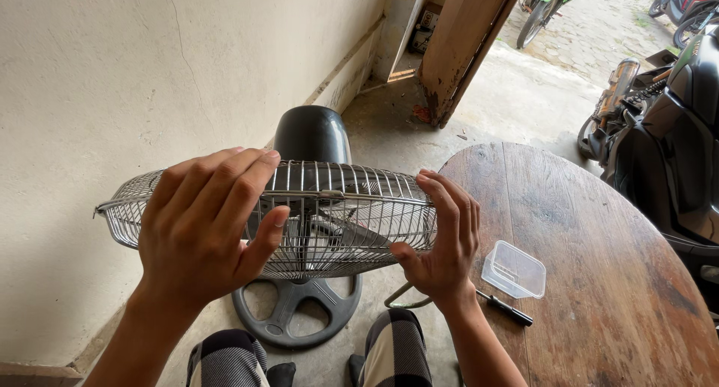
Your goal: The person repeatedly handles the front wire cage of a standing electric fan, pressing and rotating it by hand. A screwdriver and small plastic container are visible on a nearby table, but the person does not use them. The fan remains assembled and the cage is not removed.
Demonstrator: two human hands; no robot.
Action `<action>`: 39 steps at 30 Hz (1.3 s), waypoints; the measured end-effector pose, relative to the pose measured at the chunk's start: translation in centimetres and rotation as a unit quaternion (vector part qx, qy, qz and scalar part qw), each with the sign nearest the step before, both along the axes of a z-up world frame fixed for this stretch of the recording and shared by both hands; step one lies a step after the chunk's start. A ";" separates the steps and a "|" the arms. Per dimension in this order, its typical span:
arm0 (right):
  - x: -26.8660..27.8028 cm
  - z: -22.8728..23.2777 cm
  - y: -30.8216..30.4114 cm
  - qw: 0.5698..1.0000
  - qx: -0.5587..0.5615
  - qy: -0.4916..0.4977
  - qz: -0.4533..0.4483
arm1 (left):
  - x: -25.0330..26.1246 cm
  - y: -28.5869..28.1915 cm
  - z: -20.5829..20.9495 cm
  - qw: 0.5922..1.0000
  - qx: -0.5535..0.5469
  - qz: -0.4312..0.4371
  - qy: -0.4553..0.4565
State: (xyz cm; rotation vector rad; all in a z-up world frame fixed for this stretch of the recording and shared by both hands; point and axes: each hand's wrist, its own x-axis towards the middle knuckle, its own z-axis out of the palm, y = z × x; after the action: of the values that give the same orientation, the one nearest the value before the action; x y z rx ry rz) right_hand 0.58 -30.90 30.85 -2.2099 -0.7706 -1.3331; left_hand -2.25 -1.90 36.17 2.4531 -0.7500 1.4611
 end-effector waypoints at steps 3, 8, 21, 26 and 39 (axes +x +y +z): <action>-0.1 -0.4 -0.2 1.000 0.010 0.004 -0.002 | 0.1 0.4 -0.2 1.000 0.000 0.000 0.004; -1.0 -0.9 -0.4 1.000 0.012 0.023 -0.004 | 0.1 0.5 -0.3 1.000 -0.006 -0.001 0.015; -2.1 4.7 1.9 0.990 0.050 0.100 0.083 | 0.3 -7.4 3.3 0.998 0.063 0.022 0.000; -0.5 5.9 2.6 0.987 0.001 0.145 0.075 | 0.9 -6.8 3.8 0.994 0.046 0.009 0.097; -1.1 1.0 0.0 0.990 0.043 0.103 0.088 | 0.2 -4.5 3.2 0.998 0.054 -0.006 0.034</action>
State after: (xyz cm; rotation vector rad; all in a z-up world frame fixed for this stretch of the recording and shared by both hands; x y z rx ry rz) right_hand -0.48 -30.88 31.85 -2.1166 -0.7937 -1.0171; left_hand -2.03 -6.39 39.39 2.5576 -0.8486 1.3602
